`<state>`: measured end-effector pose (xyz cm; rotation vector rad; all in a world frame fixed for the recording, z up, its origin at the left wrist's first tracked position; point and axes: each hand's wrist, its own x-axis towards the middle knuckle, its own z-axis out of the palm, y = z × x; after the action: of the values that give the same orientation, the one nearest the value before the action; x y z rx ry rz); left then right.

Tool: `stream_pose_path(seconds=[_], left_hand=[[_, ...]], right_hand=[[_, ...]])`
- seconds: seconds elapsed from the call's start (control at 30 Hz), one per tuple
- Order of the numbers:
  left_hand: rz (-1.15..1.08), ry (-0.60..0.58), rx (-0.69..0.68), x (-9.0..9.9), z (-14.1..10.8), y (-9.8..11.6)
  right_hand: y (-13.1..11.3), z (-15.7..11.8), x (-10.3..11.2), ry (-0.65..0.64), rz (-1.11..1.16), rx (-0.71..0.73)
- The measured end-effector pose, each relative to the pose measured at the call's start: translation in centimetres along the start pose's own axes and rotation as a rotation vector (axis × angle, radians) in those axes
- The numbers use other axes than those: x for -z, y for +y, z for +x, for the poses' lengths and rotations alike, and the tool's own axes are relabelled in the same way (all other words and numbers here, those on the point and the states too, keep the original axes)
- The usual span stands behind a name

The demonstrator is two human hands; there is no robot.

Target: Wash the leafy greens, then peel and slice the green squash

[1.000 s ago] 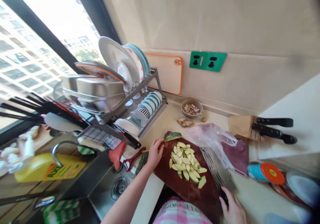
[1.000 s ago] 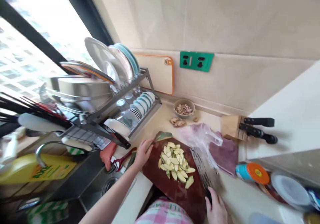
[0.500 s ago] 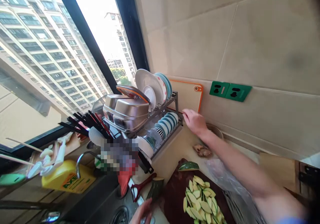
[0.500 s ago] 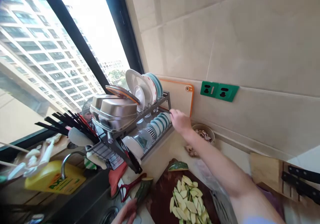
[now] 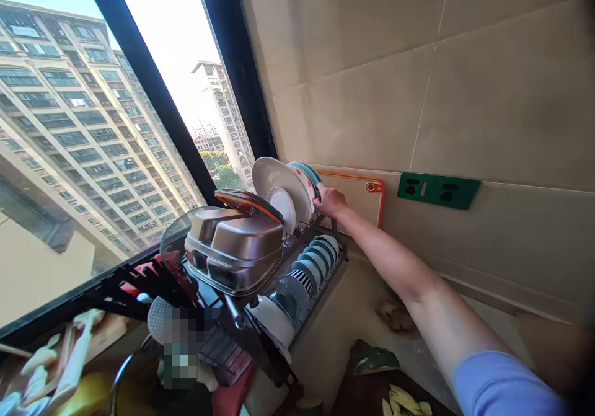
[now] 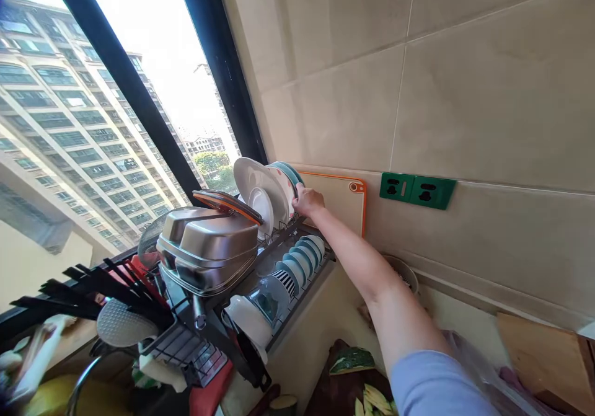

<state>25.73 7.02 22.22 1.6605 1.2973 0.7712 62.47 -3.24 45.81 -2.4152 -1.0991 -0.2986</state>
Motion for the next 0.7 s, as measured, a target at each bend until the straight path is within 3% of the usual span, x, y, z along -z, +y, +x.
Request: stream_pose_path(seconds=[0.13, 0.27, 0.5, 0.7], left_hand=[[-0.02, 0.123, 0.123, 0.3, -3.8, -2.6], [-0.019, 0.079, 0.106, 0.1, -6.4, -3.1], [-0.054, 0.081, 0.009, 0.6, -5.6, -0.9], [-0.057, 0.111, 0.026, 1.3, -6.2, -1.8]], right_hand=[[0.0, 0.6, -0.2, -0.084, -0.029, 0.025], [0.0, 1.3, -0.1, -0.133, -0.059, 0.034], [-1.9, 1.2, 0.7, -0.047, -0.124, 0.042], [-3.0, 0.1, 3.6, 0.045, -0.215, 0.114]])
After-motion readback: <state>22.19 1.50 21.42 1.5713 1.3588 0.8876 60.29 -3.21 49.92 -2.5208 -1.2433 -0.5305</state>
